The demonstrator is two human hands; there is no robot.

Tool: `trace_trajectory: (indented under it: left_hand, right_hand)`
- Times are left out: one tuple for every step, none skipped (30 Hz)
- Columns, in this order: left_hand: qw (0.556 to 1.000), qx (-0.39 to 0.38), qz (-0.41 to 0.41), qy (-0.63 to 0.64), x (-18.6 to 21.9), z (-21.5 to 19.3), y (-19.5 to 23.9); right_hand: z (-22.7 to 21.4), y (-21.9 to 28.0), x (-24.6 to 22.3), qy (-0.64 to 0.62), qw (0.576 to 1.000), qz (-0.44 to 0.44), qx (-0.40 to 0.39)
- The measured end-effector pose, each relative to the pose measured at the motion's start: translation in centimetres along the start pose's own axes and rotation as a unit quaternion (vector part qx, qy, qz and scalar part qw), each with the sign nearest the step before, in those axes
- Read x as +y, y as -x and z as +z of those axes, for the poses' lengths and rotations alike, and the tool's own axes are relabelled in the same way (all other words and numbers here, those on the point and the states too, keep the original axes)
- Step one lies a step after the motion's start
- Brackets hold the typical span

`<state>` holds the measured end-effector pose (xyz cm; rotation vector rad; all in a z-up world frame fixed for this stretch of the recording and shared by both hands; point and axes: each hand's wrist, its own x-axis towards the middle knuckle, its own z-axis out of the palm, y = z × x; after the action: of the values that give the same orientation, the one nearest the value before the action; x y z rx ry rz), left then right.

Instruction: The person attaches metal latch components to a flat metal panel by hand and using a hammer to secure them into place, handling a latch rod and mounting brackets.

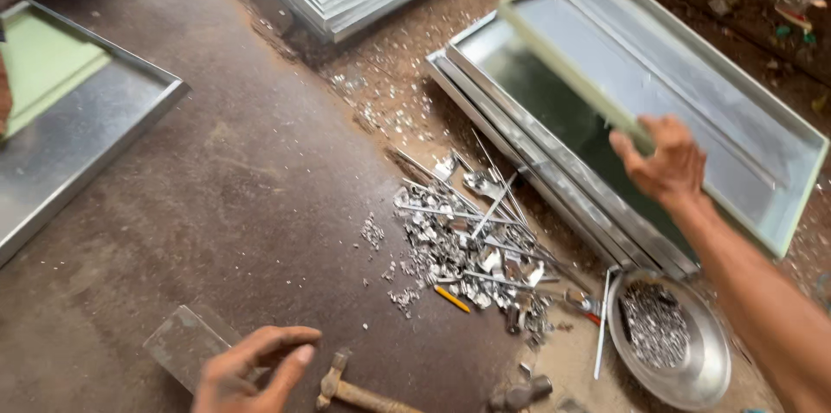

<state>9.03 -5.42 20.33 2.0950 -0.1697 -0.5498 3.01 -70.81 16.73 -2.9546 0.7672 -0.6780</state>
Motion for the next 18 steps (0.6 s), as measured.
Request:
trace_trajectory:
  left_hand:
    - [0.999,-0.007,-0.022,0.04,0.0,0.9,0.2]
    - [0.999,-0.006,-0.022,0.039,0.0,1.6,0.1]
    - [0.998,-0.041,0.009,0.04,0.0,2.2,0.2]
    - [0.996,-0.074,0.04,0.041,0.1,2.7,0.4]
    - [0.996,-0.067,0.035,0.038,0.0,2.7,0.9]
    - [0.995,-0.085,0.045,0.037,-0.2,2.5,1.6]
    - [0.992,-0.108,0.06,0.038,-0.3,2.5,1.8]
    - [0.992,-0.106,0.06,0.037,-0.6,2.3,2.0]
    - [0.996,-0.082,0.023,0.034,-1.2,1.9,2.3]
    - [0.998,-0.057,-0.014,0.033,-2.0,1.5,2.7]
    - [0.998,-0.057,-0.014,0.033,-3.0,1.2,3.0]
    - [0.998,-0.026,-0.028,0.044,-4.0,0.8,3.2]
    - [0.998,0.009,-0.041,0.056,-4.8,0.6,3.1]
    - [0.997,0.015,-0.041,0.057,-5.4,0.6,3.1]
    - [0.995,0.03,-0.084,0.046,-6.1,0.5,3.9]
    - [0.99,0.046,-0.126,0.035,-6.5,0.3,4.8]
    - [0.989,0.052,-0.129,0.041,-6.6,0.4,5.1]
    - [0.992,0.057,-0.101,0.048,-6.5,0.3,5.5]
  right_hand:
    - [1.3,1.5,0.0,-0.015,0.999,-0.023,-0.017]
    - [2.7,1.6,-0.1,-0.016,0.999,-0.023,-0.016]
    - [4.0,1.8,-0.5,-0.054,0.998,-0.013,-0.023]
    - [4.6,2.1,-0.8,-0.093,0.995,-0.002,-0.031]
    - [5.1,1.6,-1.5,-0.1,0.994,-0.006,-0.034]
    - [5.1,0.7,-2.2,-0.097,0.994,0.044,-0.019]
    - [4.4,0.2,-2.5,-0.088,0.991,0.098,0.0]
    - [3.8,0.5,-2.9,-0.091,0.991,0.098,0.001]
    - [3.6,0.5,-3.7,-0.074,0.995,0.07,0.011]
    - [3.5,0.7,-4.5,-0.057,0.997,0.043,0.021]
    - [3.6,1.5,-5.1,-0.058,0.997,0.043,0.02]
    - [4.0,2.3,-5.6,-0.088,0.995,0.038,0.006]
    - [4.5,2.1,-6.2,-0.121,0.992,0.028,-0.006]
    - [4.6,1.3,-6.2,-0.124,0.992,0.024,-0.005]
    - [4.7,1.5,-5.6,-0.118,0.992,0.043,-0.014]
    - [4.9,1.9,-5.1,-0.112,0.991,0.063,-0.023]
    - [4.9,1.8,-4.5,-0.113,0.992,0.054,-0.024]
    - [4.9,2.3,-3.8,-0.073,0.997,0.024,-0.01]
